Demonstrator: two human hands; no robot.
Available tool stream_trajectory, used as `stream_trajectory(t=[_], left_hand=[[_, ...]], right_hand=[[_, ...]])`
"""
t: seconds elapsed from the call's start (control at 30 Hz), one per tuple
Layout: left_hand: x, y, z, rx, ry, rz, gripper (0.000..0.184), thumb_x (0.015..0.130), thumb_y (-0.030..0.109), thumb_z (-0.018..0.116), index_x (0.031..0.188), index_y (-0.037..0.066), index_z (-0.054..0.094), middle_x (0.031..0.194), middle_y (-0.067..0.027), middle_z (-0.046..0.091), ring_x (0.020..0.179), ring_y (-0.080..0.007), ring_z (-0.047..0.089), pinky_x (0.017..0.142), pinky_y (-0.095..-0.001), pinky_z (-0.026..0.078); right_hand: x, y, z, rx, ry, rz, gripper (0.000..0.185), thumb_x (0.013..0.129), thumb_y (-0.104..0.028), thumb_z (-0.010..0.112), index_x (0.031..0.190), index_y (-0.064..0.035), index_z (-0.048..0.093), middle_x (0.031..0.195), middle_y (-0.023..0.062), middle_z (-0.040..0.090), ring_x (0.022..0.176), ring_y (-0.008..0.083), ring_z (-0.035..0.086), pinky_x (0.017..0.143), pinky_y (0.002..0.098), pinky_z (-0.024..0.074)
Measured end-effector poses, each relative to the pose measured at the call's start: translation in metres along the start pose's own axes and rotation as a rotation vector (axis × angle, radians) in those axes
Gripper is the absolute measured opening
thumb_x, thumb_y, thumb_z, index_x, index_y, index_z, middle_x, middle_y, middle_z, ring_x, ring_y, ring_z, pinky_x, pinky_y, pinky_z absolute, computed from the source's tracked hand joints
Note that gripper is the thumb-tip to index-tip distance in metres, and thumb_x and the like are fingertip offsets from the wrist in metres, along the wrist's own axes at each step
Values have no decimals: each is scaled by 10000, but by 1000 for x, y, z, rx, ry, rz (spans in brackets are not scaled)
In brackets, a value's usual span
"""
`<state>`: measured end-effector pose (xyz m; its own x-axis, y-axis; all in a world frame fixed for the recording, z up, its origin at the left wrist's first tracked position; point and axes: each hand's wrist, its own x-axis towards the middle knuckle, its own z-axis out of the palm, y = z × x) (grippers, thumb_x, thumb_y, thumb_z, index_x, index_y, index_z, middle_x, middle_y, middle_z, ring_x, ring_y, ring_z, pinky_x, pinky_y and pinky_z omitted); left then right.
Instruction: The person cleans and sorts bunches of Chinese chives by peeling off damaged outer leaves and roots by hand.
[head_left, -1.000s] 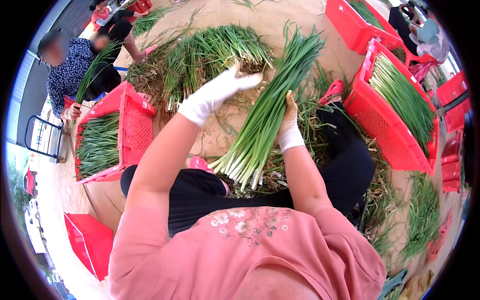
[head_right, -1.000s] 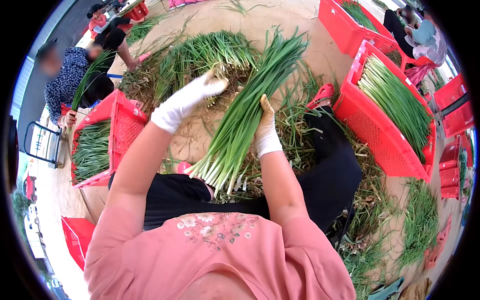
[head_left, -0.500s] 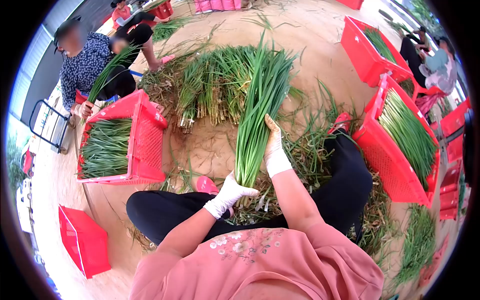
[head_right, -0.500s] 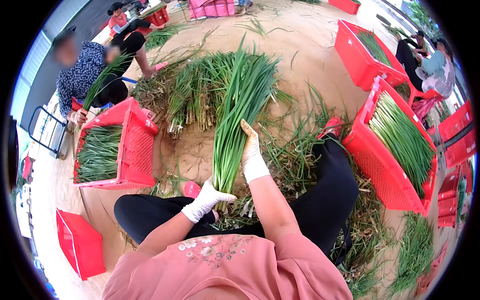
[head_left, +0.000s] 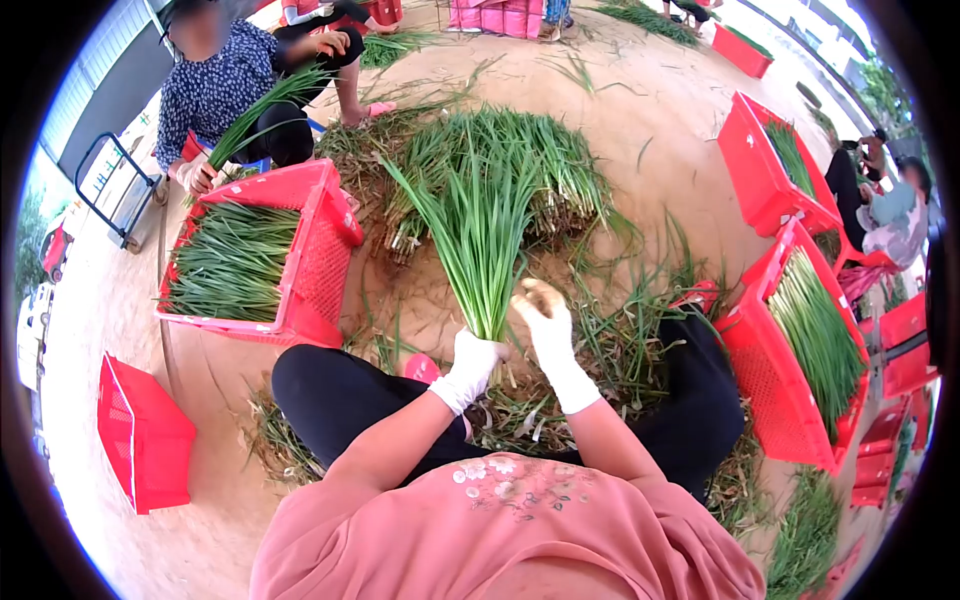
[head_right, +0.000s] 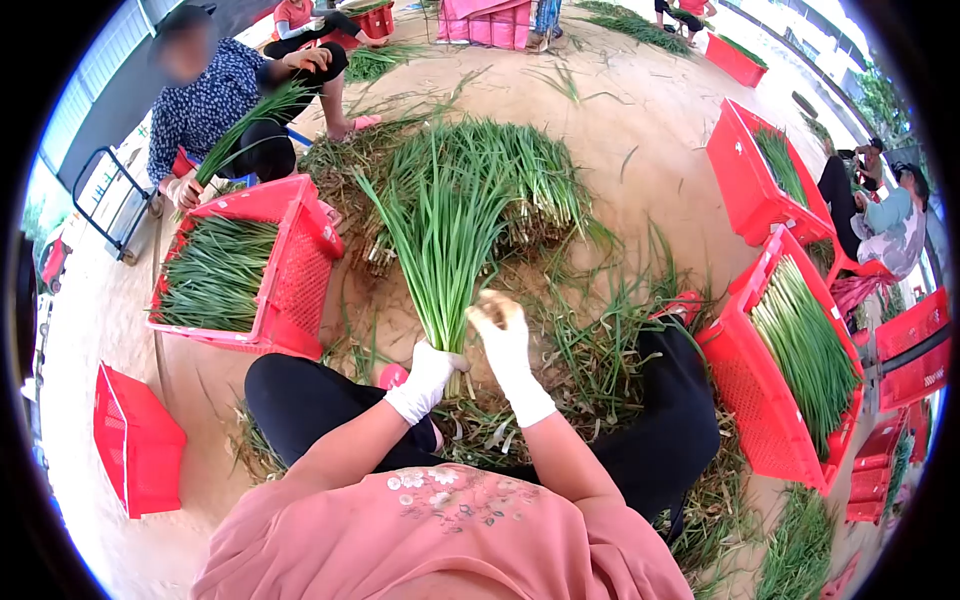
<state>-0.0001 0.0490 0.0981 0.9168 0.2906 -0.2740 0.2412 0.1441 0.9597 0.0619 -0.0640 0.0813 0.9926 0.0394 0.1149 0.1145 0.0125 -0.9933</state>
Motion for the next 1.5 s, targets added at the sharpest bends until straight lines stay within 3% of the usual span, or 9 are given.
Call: stream_trajectory(t=[0.2, 0.47, 0.63, 0.73, 0.8, 0.97, 1.27, 1.37, 1.5], left_hand=[[17, -57, 7, 40, 71, -47, 198, 586, -39, 655, 775, -22, 596, 652, -76, 617, 561, -160, 598, 492, -291, 471], [21, -52, 8, -160, -62, -483, 156, 587, -103, 626, 737, -64, 606, 646, -134, 596, 538, -243, 586, 447, -348, 449], [21, -34, 0, -212, -219, -583, 178, 669, -76, 582, 845, -50, 573, 669, -128, 594, 546, -259, 605, 478, -419, 521], [19, -28, -7, -311, -254, -681, 171, 670, -49, 602, 836, -41, 560, 672, -125, 594, 559, -263, 611, 482, -419, 530], [14, -28, -9, -346, -301, -674, 182, 676, 0, 620, 842, -27, 552, 678, -124, 591, 560, -263, 610, 483, -420, 535], [-30, 3, 4, -352, -486, -681, 268, 693, 58, 623, 937, -35, 563, 744, -118, 610, 629, -247, 618, 561, -404, 539], [-59, 35, 18, 54, -882, -660, 583, 766, 381, 692, 1208, 87, 451, 1083, -63, 579, 923, -199, 589, 744, -408, 500], [-61, 77, 13, -206, -761, -472, 802, 739, 416, 708, 1339, 82, 294, 1275, -85, 436, 1172, -264, 416, 912, -477, 385], [-14, 74, 16, -421, -412, 58, 714, 722, 269, 745, 1281, 81, 341, 1172, -48, 488, 1046, -200, 499, 895, -387, 418]], right_hand=[[-1, -16, 27, -798, -215, -188, 348, 681, -307, 695, 915, -57, 629, 886, 130, 574, 806, 288, 588, 707, 389, 481], [-29, 15, -3, -462, -174, -119, 149, 768, -51, 639, 882, 22, 575, 819, 111, 600, 802, 199, 611, 721, 277, 485], [-46, -10, -33, 537, 80, 164, 23, 847, -24, 550, 867, -13, 544, 842, 89, 622, 800, 198, 608, 778, 351, 504], [-26, -8, -84, 756, 428, 323, 275, 853, -188, 592, 1020, 11, 504, 1002, 152, 587, 919, 259, 587, 796, 421, 519], [-21, 5, -99, 661, 283, 782, 862, 764, -440, 658, 1346, 14, 214, 1327, 269, 304, 1227, 376, 340, 986, 535, 344], [-38, 2, -45, 881, -491, 660, 894, 640, -607, 673, 1304, -78, 391, 1254, 151, 482, 1165, 298, 447, 993, 510, 330], [-36, -58, -62, 767, -563, 713, 530, 681, -193, 734, 1133, -15, 523, 985, 110, 627, 880, 227, 613, 809, 365, 502], [-28, -59, -76, 646, -691, 592, 569, 661, -138, 755, 1164, -26, 515, 1028, 90, 618, 899, 202, 603, 835, 343, 483], [-29, -86, -73, 207, -721, 487, 690, 603, -30, 790, 1218, -48, 478, 1090, 50, 591, 980, 156, 555, 898, 315, 427]])
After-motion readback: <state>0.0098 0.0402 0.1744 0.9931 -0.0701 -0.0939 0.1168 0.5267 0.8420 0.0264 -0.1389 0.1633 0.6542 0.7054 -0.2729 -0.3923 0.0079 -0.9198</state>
